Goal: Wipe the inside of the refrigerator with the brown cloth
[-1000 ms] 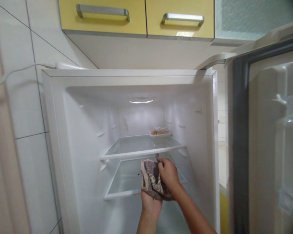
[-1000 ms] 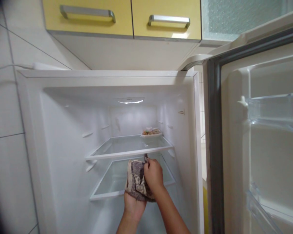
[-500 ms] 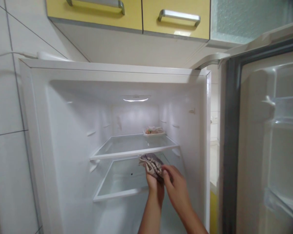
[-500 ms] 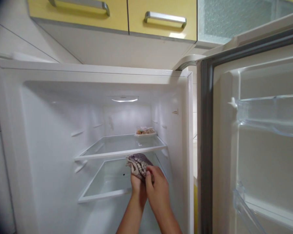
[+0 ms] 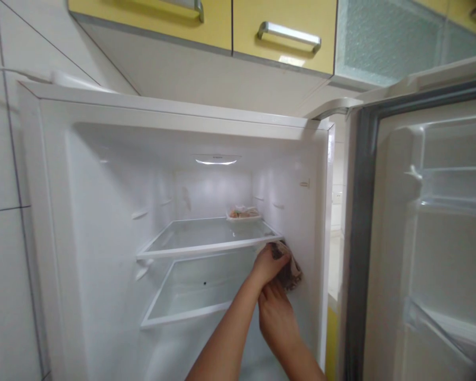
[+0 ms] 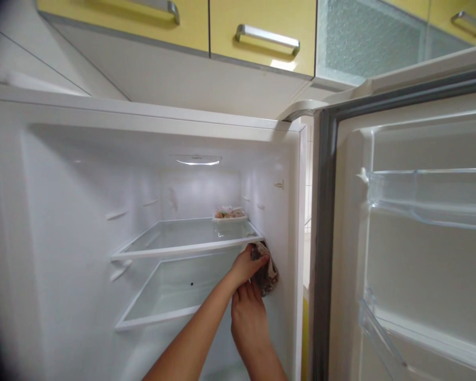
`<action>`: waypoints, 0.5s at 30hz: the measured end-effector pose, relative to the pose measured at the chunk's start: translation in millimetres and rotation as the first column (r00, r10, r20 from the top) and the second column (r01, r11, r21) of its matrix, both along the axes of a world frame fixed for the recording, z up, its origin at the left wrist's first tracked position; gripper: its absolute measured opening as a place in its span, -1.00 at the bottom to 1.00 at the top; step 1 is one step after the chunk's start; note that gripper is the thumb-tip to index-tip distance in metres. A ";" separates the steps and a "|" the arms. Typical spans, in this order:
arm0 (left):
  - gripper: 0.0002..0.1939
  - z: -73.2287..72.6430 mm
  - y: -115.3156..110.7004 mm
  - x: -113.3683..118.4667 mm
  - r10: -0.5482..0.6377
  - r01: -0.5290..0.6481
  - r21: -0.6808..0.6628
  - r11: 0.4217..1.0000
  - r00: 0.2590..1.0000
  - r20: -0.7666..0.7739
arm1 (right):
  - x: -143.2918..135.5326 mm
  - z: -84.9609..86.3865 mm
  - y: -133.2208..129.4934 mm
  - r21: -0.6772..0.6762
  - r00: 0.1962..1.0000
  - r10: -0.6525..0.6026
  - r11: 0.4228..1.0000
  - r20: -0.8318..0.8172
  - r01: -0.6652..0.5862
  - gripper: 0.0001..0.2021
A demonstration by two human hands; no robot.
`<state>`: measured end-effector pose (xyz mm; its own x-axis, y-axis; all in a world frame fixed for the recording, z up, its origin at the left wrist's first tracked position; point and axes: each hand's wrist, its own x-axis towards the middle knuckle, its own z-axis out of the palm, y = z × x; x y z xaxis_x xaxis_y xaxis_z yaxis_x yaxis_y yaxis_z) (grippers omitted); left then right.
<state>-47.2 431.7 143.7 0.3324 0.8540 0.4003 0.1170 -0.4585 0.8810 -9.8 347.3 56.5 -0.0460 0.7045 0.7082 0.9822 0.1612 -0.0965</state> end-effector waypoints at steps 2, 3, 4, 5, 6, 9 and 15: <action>-0.38 6.2 3.1 -0.7 -0.006 0.005 0.021 1.000 0.999 0.039 | 2.1 14.8 16.9 -0.031 0.997 -0.058 0.998 0.048 0.059 -0.48; -0.39 8.1 4.2 -0.2 -0.018 0.016 0.026 1.000 0.997 0.072 | 5.6 21.1 25.1 -0.048 0.995 -0.089 0.995 0.047 0.091 -0.46; -0.41 9.1 5.0 0.4 -0.034 0.031 0.034 0.999 0.995 0.098 | 9.9 26.3 32.8 -0.059 0.994 -0.107 0.992 0.037 0.109 -0.44; -0.44 9.1 5.3 0.4 -0.052 0.047 0.044 0.998 0.991 0.124 | 14.2 30.1 39.8 -0.064 0.994 -0.107 0.992 0.025 0.108 -0.42; -0.47 8.1 5.1 -0.4 -0.068 0.061 0.053 0.997 0.986 0.149 | 17.9 32.5 45.9 -0.063 0.996 -0.091 0.994 0.017 0.091 -0.39; -0.60 -2.4 2.0 -11.6 -0.056 0.043 0.073 0.996 0.981 0.186 | 22.8 32.1 60.2 -0.047 0.999 -0.026 0.999 0.024 0.027 -0.32; -0.67 -52.3 -15.0 -88.6 0.321 -0.318 0.191 0.929 0.947 0.013 | 18.9 24.0 90.4 0.012 0.999 -0.041 0.999 0.007 0.041 -0.36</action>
